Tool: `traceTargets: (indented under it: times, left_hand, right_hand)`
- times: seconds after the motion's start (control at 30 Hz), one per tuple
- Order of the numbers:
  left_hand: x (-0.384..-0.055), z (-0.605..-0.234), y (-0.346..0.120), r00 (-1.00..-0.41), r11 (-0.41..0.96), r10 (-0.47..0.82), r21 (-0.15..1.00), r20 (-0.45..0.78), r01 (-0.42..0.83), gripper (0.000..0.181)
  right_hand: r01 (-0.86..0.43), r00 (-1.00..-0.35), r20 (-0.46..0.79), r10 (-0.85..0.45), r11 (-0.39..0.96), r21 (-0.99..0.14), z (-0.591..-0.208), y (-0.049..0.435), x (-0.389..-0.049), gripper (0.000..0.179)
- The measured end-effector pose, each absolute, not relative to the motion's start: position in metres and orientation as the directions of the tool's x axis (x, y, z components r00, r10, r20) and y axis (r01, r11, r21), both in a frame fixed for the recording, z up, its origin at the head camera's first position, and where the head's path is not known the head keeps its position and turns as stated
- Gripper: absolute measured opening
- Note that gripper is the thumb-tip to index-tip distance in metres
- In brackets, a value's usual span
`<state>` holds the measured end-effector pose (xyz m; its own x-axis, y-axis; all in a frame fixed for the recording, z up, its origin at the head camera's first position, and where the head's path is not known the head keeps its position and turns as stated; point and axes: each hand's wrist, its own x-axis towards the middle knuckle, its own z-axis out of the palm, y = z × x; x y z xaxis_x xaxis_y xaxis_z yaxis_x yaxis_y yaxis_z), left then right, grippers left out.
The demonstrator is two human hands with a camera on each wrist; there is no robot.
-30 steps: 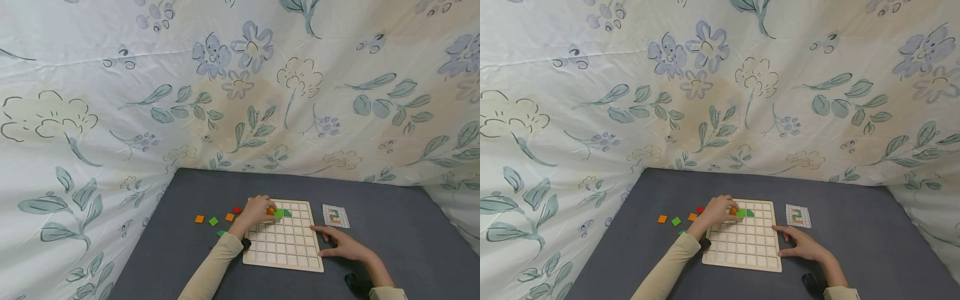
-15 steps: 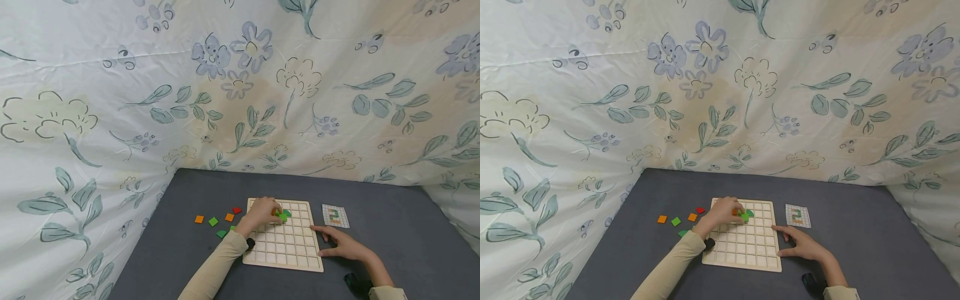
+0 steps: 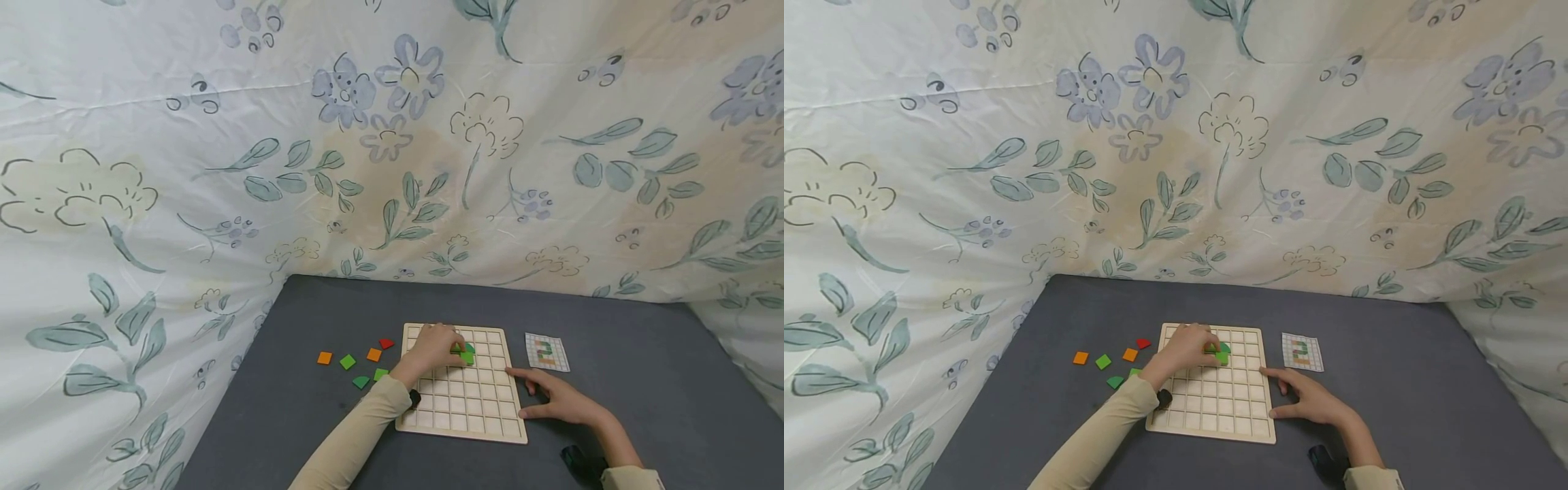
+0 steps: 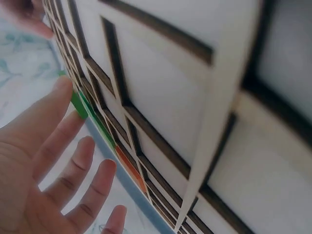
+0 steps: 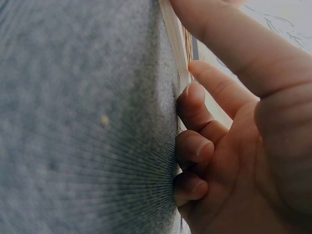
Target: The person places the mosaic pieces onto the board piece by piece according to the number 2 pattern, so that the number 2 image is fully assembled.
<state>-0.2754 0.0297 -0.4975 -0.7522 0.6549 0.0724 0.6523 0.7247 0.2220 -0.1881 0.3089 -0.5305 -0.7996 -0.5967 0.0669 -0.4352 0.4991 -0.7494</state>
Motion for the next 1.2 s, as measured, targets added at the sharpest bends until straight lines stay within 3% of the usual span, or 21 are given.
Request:
traceTargets:
  times: [0.63, 1.2]
  left_hand:
    - [-0.2755, -0.4946, 0.0376, -0.741, 0.729, 0.67, 0.147, 0.047, 0.669, 0.029]
    - [-0.2739, -0.4951, 0.0352, -0.752, 0.735, 0.658, 0.183, 0.04, 0.652, 0.028]
  right_hand:
    - [-0.408, -0.81, 0.039, -0.584, 0.515, -0.754, -0.5294, 0.3103, -0.1894, 0.072]
    - [-0.421, -0.793, 0.055, -0.607, 0.48, -0.77, -0.5255, 0.3078, -0.189, 0.069]
